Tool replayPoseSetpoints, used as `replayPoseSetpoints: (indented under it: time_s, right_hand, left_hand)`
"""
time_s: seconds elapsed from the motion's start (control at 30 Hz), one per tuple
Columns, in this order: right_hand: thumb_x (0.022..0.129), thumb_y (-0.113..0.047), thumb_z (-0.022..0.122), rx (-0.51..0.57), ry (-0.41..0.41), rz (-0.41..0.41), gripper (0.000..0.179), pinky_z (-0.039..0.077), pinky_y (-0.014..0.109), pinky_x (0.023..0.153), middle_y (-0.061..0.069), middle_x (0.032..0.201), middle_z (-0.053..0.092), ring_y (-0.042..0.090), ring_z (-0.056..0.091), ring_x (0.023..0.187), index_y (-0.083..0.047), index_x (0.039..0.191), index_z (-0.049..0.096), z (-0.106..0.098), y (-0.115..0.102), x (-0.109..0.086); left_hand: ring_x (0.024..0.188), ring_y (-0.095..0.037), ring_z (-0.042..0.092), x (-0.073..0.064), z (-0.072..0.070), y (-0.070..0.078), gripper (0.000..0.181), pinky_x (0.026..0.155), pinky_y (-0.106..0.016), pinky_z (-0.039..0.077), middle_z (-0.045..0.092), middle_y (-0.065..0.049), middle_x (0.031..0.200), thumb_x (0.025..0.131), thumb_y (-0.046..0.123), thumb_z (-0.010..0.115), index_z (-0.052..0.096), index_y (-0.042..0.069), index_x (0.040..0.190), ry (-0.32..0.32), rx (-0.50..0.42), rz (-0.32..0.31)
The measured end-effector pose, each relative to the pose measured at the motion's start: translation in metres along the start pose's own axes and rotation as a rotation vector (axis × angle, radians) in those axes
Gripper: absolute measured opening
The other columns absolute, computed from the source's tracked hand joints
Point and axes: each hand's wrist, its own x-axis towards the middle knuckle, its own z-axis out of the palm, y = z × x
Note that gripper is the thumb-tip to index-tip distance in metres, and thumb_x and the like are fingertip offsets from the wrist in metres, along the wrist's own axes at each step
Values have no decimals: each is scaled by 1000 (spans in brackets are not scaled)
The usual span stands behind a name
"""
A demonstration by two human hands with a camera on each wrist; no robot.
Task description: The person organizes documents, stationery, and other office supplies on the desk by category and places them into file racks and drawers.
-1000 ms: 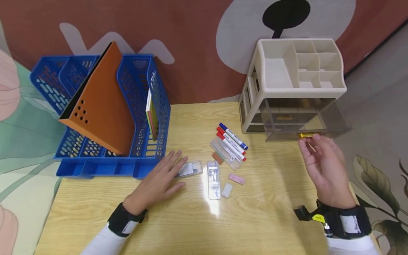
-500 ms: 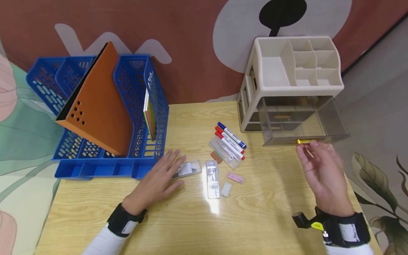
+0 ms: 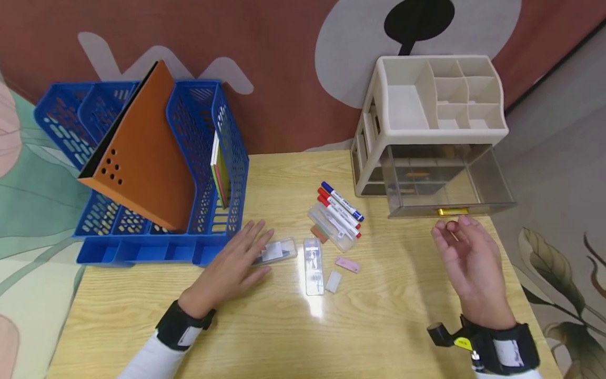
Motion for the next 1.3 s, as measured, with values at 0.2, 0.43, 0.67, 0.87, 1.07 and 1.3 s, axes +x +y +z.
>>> replayPoseSetpoints:
  time_s: [0.2,0.43,0.67,0.87,1.07,1.3]
  right_hand:
    - [110,-2,34,-158,-42,42,36,58,35,92,15,100,68,28,65,99,4,100,69,-7,18,3]
    - [109,4,37,-378,-68,134,32,58,30,96,10,114,72,23,72,106,2,116,68,-17,45,18]
    - [108,-15,53,-1200,-79,105,37,51,12,96,7,137,66,0,65,114,3,140,56,-12,74,47]
    - [107,-15,55,-1742,-205,-28,44,54,42,105,30,145,53,39,60,125,6,145,51,-7,92,74]
    - [102,-9,60,-1897,-294,-45,49,54,60,99,32,140,53,49,59,122,7,147,48,-6,105,97]
    - [96,2,64,-2038,-353,-159,47,54,60,95,37,129,57,48,62,113,14,139,52,-10,119,113]
  left_hand:
    - [152,-45,33,-1,-3,-2,78,122,-57,34,30,-20,168,100,43,64,29,16,164,-5,12,-9]
    - [153,-45,31,3,-2,-3,79,122,-58,33,29,-20,168,100,43,64,28,16,165,-7,6,-7]
    - [152,-45,33,7,-2,-1,77,121,-59,35,31,-20,167,100,39,66,30,15,164,2,-2,-20]
    - [151,-46,34,15,0,0,73,121,-58,35,32,-21,167,102,42,62,32,14,163,-16,12,-46]
    - [151,-49,33,25,2,4,69,124,-57,31,33,-22,166,104,46,56,35,13,162,-69,-15,-104]
    - [153,-46,30,38,5,10,66,124,-59,30,32,-19,167,105,45,55,37,15,161,-113,24,-138]
